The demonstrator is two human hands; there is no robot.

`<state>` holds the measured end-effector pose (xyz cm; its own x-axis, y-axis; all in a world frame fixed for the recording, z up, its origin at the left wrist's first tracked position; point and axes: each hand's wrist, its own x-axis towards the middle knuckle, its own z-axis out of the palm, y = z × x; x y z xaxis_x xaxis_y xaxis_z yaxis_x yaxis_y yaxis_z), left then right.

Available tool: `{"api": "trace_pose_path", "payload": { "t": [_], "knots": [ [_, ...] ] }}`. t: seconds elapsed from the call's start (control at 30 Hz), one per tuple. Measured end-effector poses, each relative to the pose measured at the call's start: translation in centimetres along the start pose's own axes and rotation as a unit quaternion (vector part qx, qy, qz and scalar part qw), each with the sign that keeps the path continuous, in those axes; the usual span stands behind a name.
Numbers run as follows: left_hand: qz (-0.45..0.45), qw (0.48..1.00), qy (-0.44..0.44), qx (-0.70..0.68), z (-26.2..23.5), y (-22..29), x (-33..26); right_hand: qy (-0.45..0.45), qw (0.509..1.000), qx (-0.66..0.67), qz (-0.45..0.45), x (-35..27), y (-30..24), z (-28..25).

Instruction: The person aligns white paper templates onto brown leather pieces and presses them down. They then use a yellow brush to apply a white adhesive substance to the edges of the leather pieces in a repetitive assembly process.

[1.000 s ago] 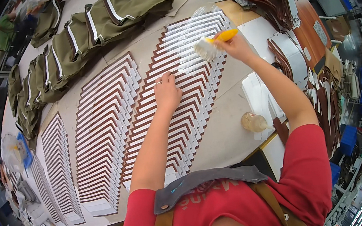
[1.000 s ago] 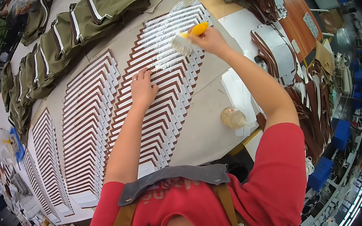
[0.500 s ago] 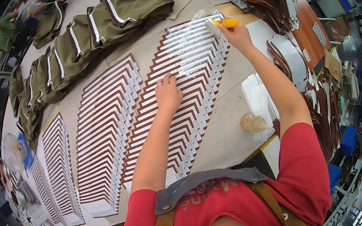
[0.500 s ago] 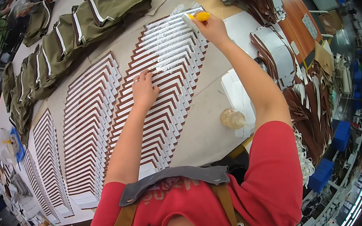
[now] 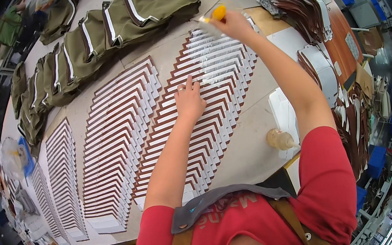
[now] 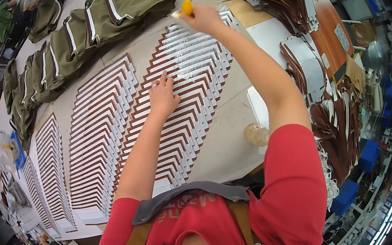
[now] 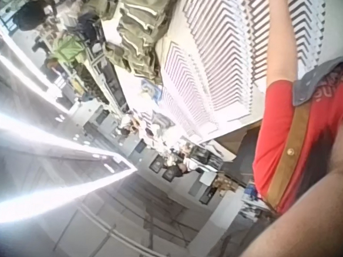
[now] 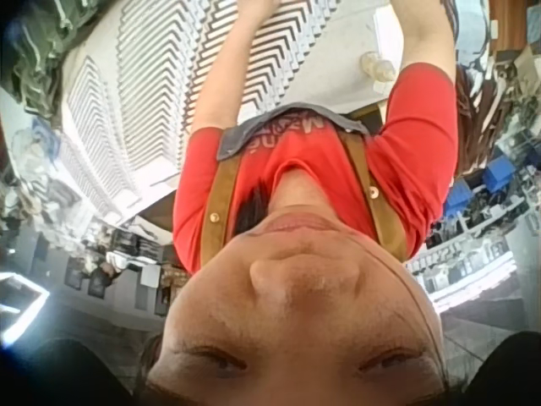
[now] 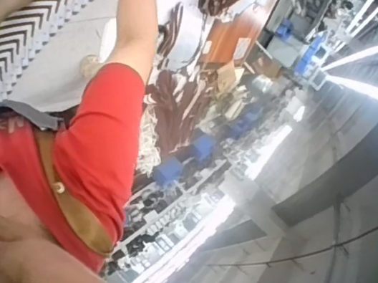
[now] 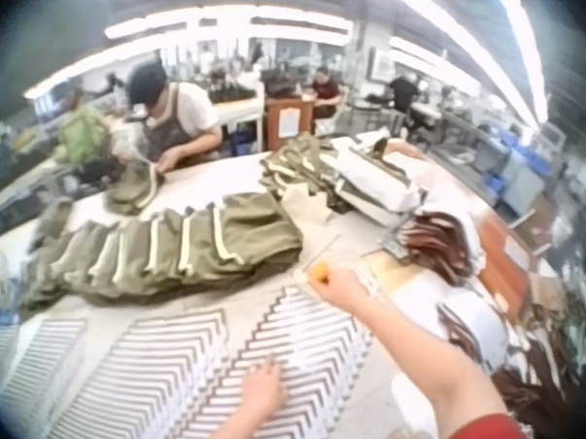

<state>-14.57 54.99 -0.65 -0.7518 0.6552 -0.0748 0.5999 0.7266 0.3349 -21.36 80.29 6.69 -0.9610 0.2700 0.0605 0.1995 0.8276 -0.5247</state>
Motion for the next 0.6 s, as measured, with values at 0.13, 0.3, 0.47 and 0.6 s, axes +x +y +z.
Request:
{"api": "trace_pose_path", "payload": {
  "t": [0.13, 0.3, 0.47, 0.6],
  "knots": [
    [0.006, 0.999, 0.032, -0.022, 0.7, 0.1, 0.0, -0.163, 0.977, 0.058, -0.123, -2.5, -2.9, 3.3],
    [0.014, 0.998, 0.041, -0.055, 1.0, 0.0, -0.3, 0.063, 0.997, -0.034, 0.001, 0.7, -2.4, 2.1],
    [0.034, 0.984, 0.127, -0.117, -0.2, -0.1, -4.6, -0.050, 0.990, 0.113, -0.070, -3.9, -7.1, 3.0],
    [0.056, 0.993, 0.104, -0.015, 1.3, 0.0, -8.8, -0.233, 0.959, 0.078, -0.138, -9.4, -10.6, 5.9]
  ]
}}
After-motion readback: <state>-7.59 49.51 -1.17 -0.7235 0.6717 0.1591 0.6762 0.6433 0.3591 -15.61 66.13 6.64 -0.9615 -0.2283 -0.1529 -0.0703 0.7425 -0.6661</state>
